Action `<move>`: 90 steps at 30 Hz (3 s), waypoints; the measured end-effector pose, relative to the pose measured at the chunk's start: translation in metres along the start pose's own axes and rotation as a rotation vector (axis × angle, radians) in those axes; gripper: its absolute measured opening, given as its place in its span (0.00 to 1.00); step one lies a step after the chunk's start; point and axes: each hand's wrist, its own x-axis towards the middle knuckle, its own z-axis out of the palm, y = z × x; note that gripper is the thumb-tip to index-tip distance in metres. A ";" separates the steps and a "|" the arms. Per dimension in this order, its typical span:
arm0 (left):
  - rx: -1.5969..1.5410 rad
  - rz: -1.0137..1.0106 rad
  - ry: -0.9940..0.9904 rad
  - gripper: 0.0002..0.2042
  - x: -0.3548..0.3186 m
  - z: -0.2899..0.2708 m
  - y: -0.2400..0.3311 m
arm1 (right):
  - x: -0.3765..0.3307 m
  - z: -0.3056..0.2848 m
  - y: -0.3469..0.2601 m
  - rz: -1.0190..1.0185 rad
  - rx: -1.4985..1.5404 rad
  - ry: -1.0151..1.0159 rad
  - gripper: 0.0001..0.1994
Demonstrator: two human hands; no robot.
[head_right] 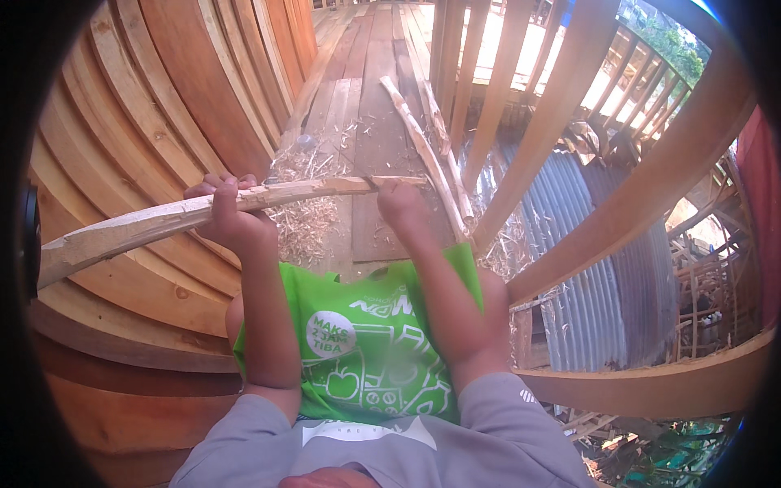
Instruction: The person carves a long, curved piece of wood using a knife. They hold the wood with one hand and use the knife with the other to shave off thin layers, creating wood shavings on the floor.
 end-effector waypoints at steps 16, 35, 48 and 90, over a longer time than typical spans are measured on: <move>0.064 0.026 0.072 0.12 0.001 0.005 0.004 | -0.025 -0.014 -0.016 -0.108 0.100 -0.005 0.33; 0.015 0.027 -0.019 0.11 -0.002 0.011 0.004 | 0.029 -0.030 0.044 0.046 -0.185 -0.031 0.32; -0.031 0.069 -0.110 0.10 0.002 0.006 0.008 | 0.059 0.003 0.075 0.201 -0.095 -0.188 0.33; -0.279 -0.204 -0.576 0.09 0.010 0.002 -0.072 | 0.019 -0.018 -0.001 -0.005 0.055 0.064 0.31</move>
